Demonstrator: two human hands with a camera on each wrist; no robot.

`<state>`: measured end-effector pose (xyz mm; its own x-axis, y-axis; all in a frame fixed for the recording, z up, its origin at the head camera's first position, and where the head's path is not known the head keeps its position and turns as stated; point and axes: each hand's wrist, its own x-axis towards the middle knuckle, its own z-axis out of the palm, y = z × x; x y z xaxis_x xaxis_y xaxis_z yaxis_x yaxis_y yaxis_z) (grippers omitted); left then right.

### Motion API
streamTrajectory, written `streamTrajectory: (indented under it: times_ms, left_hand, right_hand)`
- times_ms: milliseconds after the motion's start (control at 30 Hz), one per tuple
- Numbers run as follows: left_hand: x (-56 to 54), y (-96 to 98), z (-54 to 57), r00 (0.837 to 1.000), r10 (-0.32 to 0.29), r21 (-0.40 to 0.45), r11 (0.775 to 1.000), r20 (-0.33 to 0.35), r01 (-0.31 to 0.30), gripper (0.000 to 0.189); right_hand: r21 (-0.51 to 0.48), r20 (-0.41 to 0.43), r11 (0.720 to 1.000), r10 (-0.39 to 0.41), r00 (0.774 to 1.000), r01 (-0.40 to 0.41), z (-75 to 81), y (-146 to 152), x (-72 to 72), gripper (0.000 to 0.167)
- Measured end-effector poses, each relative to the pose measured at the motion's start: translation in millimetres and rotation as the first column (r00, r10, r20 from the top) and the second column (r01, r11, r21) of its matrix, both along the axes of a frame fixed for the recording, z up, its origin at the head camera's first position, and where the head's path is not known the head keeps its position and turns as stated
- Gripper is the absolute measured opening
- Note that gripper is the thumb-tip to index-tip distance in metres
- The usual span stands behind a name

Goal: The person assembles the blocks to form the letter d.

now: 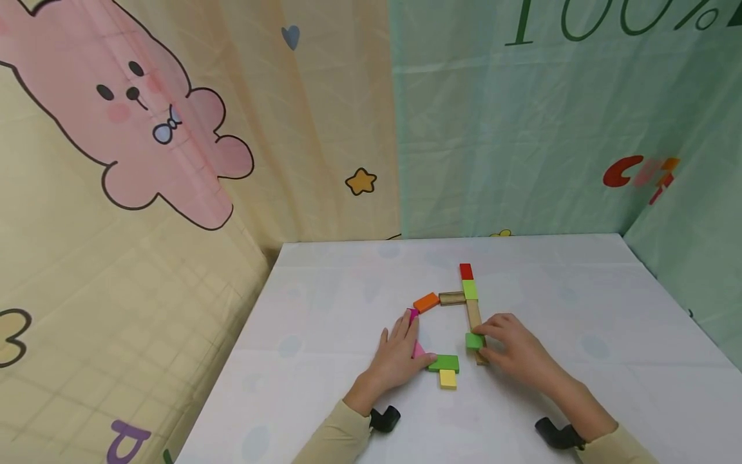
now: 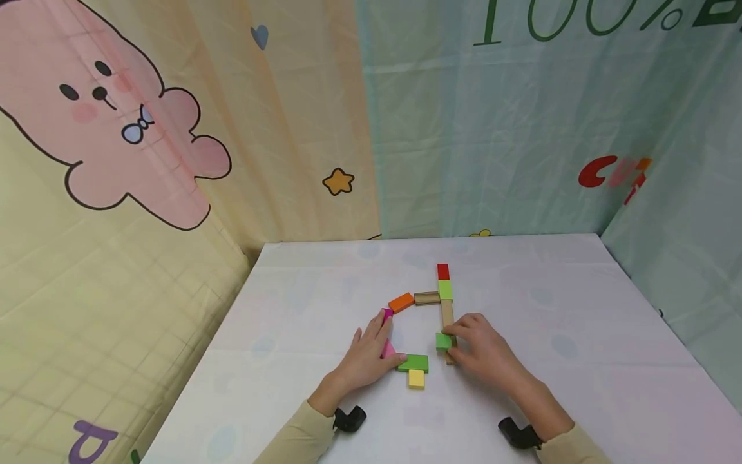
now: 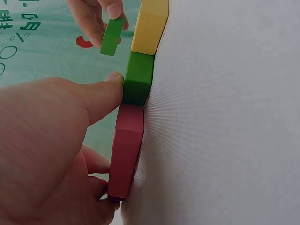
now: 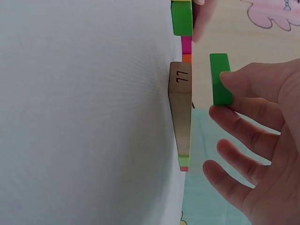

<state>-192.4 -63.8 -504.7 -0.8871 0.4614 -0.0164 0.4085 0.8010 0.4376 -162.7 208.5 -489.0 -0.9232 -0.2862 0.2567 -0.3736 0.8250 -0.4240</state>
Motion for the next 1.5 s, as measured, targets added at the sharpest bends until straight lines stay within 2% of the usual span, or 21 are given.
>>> streamTrajectory:
  times_ms: [367,733,1067,1233,1500]
  left_hand:
    - [-0.5,2.0,-0.2,1.0,0.003,-0.002,1.0,0.004,-0.003,0.091]
    - [-1.7,0.7,-5.7,1.0,0.002,-0.01,1.0,-0.001,-0.002,0.092]
    - [-1.7,1.0,-4.5,1.0,0.004,-0.011,1.0,0.011,-0.004,0.092]
    - [-3.0,0.9,-5.8,1.0,0.006,-0.032,0.999,0.007,-0.006,0.091]
    - [-1.7,1.1,-3.4,1.0,0.0,0.0,1.0,-0.003,0.0,0.09]
  right_hand:
    - [0.005,-0.007,0.998,0.069,0.998,-0.069,-2.8,-6.7,1.6,0.034]
    - [0.044,0.01,0.992,0.122,0.993,-0.122,-3.9,-7.1,2.2,0.03]
    - [0.09,0.021,0.984,0.153,0.988,-0.155,-2.6,-9.6,1.8,0.03]
    - [0.125,0.001,0.972,0.201,0.98,-0.199,-2.7,-9.0,1.7,0.029]
    - [0.109,-0.016,0.957,0.272,0.962,-0.269,-4.4,-8.1,2.8,0.027]
